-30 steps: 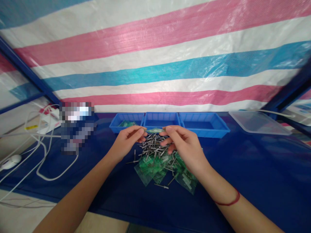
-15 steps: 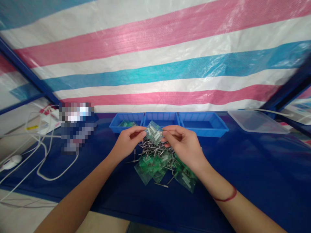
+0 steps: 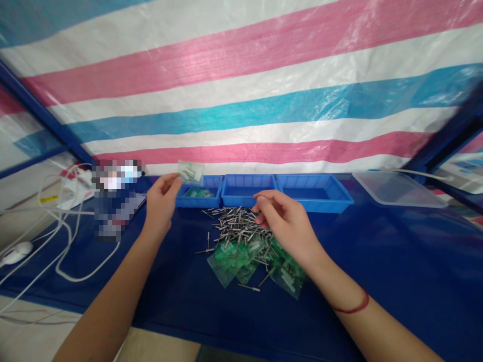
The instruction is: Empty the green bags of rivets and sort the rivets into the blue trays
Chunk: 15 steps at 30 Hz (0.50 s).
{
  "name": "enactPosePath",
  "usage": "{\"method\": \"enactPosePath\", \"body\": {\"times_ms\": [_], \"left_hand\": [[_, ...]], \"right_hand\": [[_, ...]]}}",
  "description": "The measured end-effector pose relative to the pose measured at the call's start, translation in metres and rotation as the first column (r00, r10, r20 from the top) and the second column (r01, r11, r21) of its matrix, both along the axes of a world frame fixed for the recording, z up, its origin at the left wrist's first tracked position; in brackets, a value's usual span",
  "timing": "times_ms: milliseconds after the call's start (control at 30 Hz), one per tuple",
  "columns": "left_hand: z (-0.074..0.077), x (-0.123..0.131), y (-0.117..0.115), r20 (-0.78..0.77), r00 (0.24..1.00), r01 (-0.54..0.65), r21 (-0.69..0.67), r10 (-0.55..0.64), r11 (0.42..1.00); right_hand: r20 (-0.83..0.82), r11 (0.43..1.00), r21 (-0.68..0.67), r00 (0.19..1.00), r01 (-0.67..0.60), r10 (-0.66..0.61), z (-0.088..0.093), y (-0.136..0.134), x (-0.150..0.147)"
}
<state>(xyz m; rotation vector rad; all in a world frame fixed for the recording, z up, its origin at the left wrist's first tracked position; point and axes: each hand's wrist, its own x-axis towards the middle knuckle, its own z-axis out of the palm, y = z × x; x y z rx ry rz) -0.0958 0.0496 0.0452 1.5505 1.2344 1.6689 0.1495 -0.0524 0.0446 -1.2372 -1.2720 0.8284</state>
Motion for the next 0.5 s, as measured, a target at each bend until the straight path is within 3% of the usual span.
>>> {"method": "enactPosePath", "body": {"times_ms": [133,267,333,400,500], "left_hand": [[-0.006,-0.019,0.019,-0.054,0.995,-0.086,-0.037,0.084,0.996],[-0.011,-0.018,0.022,-0.278,0.956,-0.107,-0.022,0.097,0.994],[-0.011,-0.012,0.017,-0.454,0.883,-0.137,-0.011,0.118,0.990],[-0.009,-0.005,0.011,-0.636,0.753,-0.207,0.014,0.169,0.978],[-0.004,0.001,0.002,-0.778,0.571,-0.280,0.117,0.263,0.953]], "right_hand": [[0.070,0.999,0.036,0.997,0.020,-0.023,0.002,-0.003,-0.001],[0.134,0.998,0.057,0.990,0.039,-0.046,0.002,-0.005,-0.002],[0.162,0.997,0.060,0.986,0.038,-0.047,0.000,-0.005,-0.001],[0.239,0.996,0.073,0.969,0.040,-0.057,-0.002,-0.004,0.001],[0.471,0.989,0.149,0.879,0.001,-0.072,-0.002,-0.004,0.004]]}}
